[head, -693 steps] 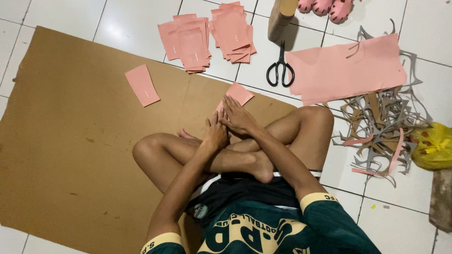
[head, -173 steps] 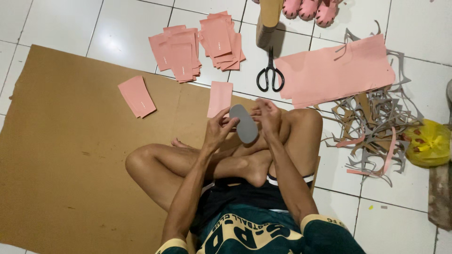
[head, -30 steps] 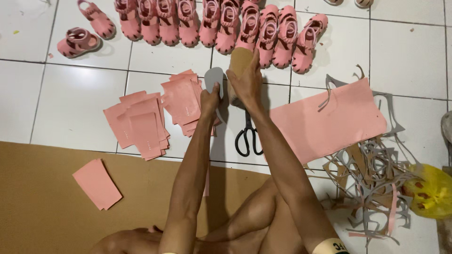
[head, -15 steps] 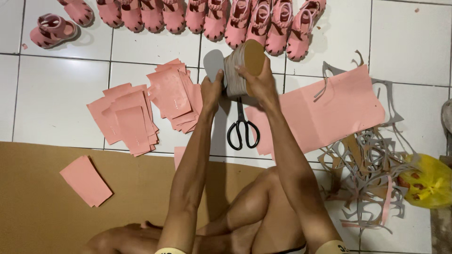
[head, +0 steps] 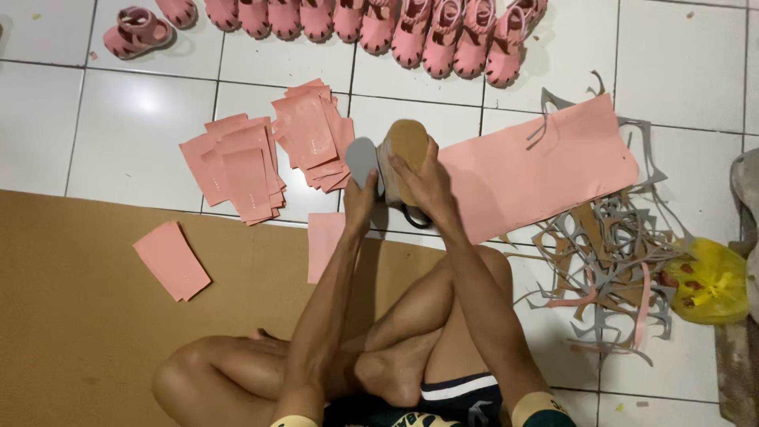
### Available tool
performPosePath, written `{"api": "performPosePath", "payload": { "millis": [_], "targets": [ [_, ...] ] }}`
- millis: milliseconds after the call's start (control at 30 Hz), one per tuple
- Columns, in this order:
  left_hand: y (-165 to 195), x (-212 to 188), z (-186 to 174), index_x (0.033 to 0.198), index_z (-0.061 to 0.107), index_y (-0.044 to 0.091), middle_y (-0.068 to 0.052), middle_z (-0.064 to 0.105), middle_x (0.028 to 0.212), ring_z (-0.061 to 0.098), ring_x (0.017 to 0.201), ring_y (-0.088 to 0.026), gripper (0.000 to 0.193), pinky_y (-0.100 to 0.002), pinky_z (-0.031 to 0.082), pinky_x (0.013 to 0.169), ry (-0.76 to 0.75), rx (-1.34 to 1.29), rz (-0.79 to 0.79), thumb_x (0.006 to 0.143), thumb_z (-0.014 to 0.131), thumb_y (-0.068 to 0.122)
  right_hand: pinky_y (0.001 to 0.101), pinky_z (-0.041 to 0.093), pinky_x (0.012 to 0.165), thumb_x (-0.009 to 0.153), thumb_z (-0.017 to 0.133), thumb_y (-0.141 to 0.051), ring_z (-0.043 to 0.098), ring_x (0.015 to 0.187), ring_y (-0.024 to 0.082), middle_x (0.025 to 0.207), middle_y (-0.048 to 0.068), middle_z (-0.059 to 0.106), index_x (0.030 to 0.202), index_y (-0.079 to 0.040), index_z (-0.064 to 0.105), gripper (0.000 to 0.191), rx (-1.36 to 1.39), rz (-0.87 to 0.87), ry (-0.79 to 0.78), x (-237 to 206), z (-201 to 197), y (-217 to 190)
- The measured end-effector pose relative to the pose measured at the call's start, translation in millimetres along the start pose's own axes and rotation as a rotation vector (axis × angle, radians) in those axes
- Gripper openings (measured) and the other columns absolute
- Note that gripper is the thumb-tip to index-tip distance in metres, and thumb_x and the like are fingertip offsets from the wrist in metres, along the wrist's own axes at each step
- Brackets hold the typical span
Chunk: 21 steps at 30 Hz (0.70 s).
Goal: The person sits on the floor and repeatedly places a grey insole template onto pink foam sheets, aligns it, and presses down to transfer the shape. They then lift the template and set the marked foam aside, repeating the process with new sheets.
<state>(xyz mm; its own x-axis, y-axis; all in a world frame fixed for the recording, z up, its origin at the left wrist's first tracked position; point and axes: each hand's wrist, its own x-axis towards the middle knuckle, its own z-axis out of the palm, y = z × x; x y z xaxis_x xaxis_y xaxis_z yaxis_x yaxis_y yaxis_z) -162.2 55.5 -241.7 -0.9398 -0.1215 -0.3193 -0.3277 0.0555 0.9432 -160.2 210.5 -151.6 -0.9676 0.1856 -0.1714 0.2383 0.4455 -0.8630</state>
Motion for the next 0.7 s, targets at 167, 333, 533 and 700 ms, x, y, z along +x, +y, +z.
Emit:
{"api": "performPosePath", "payload": {
  "millis": [167, 333, 533, 700],
  "targets": [
    [-5.2, -48.3, -0.3, 0.118, 0.067, -0.007, -0.021, 0.076, 0.106, 0.072, 0.096, -0.030, 0.054, -0.039, 0.054, 0.085, -0.026, 0.166, -0.044, 0.097, 0.063, 0.043, 0.0441, 0.057, 0.093, 0.089, 0.069, -0.058, 0.071, 0.111, 0.039, 0.124, 0.027, 0.068, 0.153, -0.002, 0.024, 0.097, -0.032, 0.046, 0.006, -51.4, -9.0, 1.4],
    [6.2, -79.0, -8.3, 0.123, 0.058, -0.007, -0.028, 0.072, 0.106, 0.070, 0.097, -0.037, 0.052, -0.044, 0.055, 0.086, 0.052, 0.328, 0.071, 0.103, 0.063, 0.041, 0.0469, 0.054, 0.095, 0.088, 0.071, -0.058, 0.067, 0.116, 0.041, 0.127, 0.028, 0.066, 0.153, -0.003, 0.027, 0.096, -0.102, 0.035, 0.041, -73.0, -0.7, -4.8],
    [14.9, -136.5, -68.5, 0.120, 0.055, 0.000, -0.019, 0.074, 0.103, 0.075, 0.089, -0.022, 0.031, -0.034, 0.064, 0.072, -0.134, -0.400, 0.069, 0.100, 0.064, 0.023, 0.0455, 0.056, 0.100, 0.109, 0.062, -0.045, 0.056, 0.130, 0.045, 0.149, 0.035, 0.046, 0.157, 0.002, 0.031, 0.074, -0.016, -0.302, 0.297, -103.9, 2.0, -17.8],
    [5.7, -194.6, -121.7, 0.123, 0.059, 0.001, -0.015, 0.075, 0.100, 0.077, 0.086, -0.021, 0.037, -0.033, 0.066, 0.072, -0.292, -0.457, 0.015, 0.099, 0.064, 0.028, 0.0388, 0.056, 0.093, 0.102, 0.071, -0.030, 0.067, 0.111, 0.024, 0.123, 0.017, 0.068, 0.138, -0.001, 0.054, 0.049, 0.065, -0.408, 0.284, -184.1, 31.0, 2.1]
  ]
}}
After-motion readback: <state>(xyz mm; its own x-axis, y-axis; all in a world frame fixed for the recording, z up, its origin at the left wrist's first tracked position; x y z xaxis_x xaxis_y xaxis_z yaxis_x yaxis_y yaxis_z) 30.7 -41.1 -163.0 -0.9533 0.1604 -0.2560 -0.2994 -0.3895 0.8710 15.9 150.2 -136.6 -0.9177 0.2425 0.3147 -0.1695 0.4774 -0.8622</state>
